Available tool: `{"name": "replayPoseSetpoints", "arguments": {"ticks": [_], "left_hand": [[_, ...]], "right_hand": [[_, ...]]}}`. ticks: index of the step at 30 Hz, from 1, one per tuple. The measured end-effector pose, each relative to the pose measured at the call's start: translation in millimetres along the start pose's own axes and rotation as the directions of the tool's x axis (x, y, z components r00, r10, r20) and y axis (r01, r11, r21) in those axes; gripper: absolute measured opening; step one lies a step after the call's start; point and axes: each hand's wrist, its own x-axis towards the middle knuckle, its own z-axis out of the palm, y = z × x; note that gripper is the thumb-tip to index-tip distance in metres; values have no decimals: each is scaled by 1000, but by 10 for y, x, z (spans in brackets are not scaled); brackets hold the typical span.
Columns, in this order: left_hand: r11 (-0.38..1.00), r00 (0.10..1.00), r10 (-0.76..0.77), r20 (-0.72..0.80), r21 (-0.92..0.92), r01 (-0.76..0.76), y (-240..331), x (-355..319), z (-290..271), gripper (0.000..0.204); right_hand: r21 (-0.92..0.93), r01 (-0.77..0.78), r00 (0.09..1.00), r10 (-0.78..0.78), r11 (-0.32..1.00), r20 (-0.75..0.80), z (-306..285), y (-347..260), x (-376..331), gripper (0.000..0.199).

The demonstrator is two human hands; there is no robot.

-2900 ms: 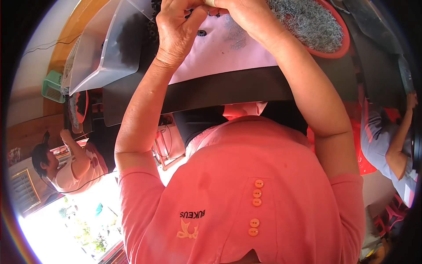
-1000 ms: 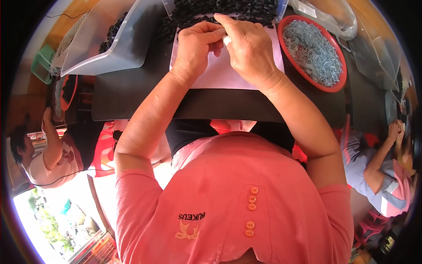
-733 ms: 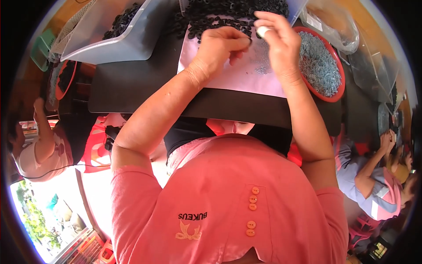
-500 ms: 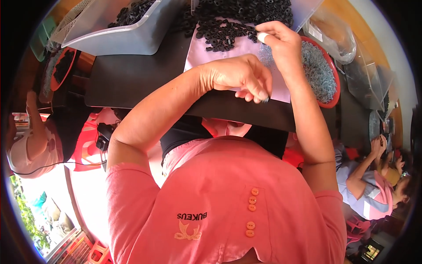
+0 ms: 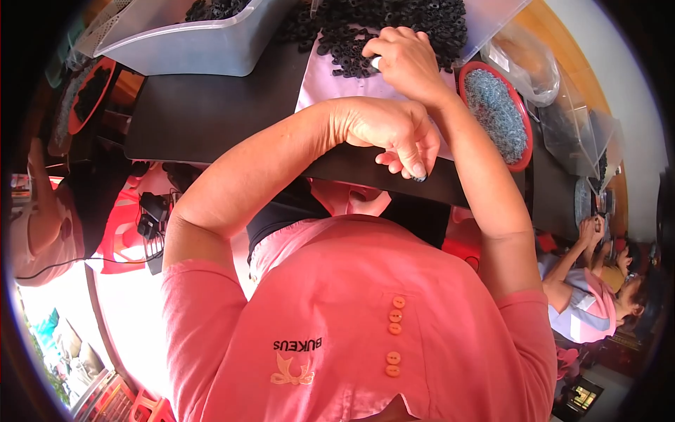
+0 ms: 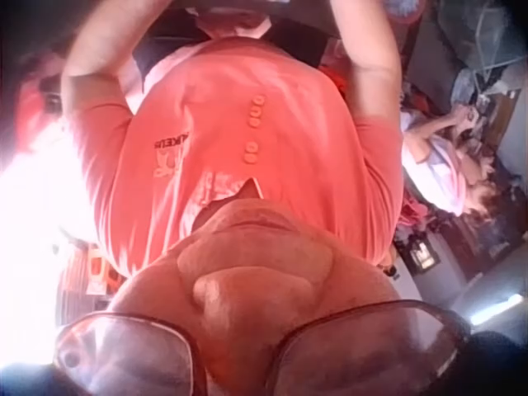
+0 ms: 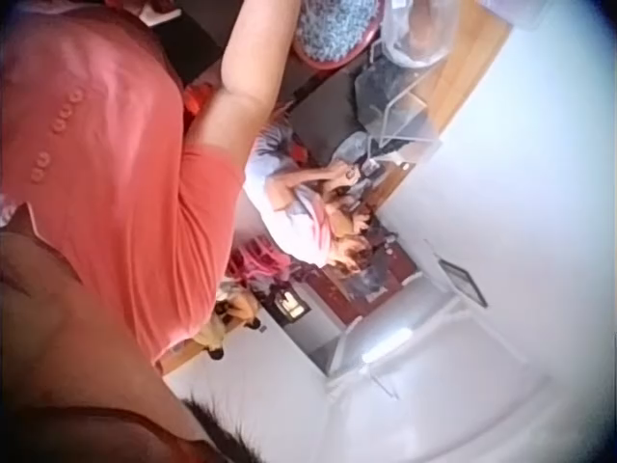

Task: Assembling small black plastic rings and white inserts manually at a workshop table.

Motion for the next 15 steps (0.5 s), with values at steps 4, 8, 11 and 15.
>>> {"name": "replayPoseSetpoints", "arguments": {"ticks": [4, 8, 11, 15], "left_hand": [[1000, 999, -23, 38, 2, 23, 19, -4, 32, 15], [997, 992, -66, 106, 34, 63, -15, 11, 55, 14], [995, 990, -94, 107, 49, 89, -18, -1, 62, 14], [995, 990, -79, 115, 74, 71, -16, 1, 49, 14]], "right_hand": [[62, 83, 992, -77, 995, -104, -62, -17, 59, 15], [161, 264, 955, -235, 951, -178, 37, -175, 181, 11], [85, 264, 964, -261, 961, -45, 30, -271, 218, 8], [72, 266, 962, -270, 961, 46, 48, -291, 199, 9]]}}
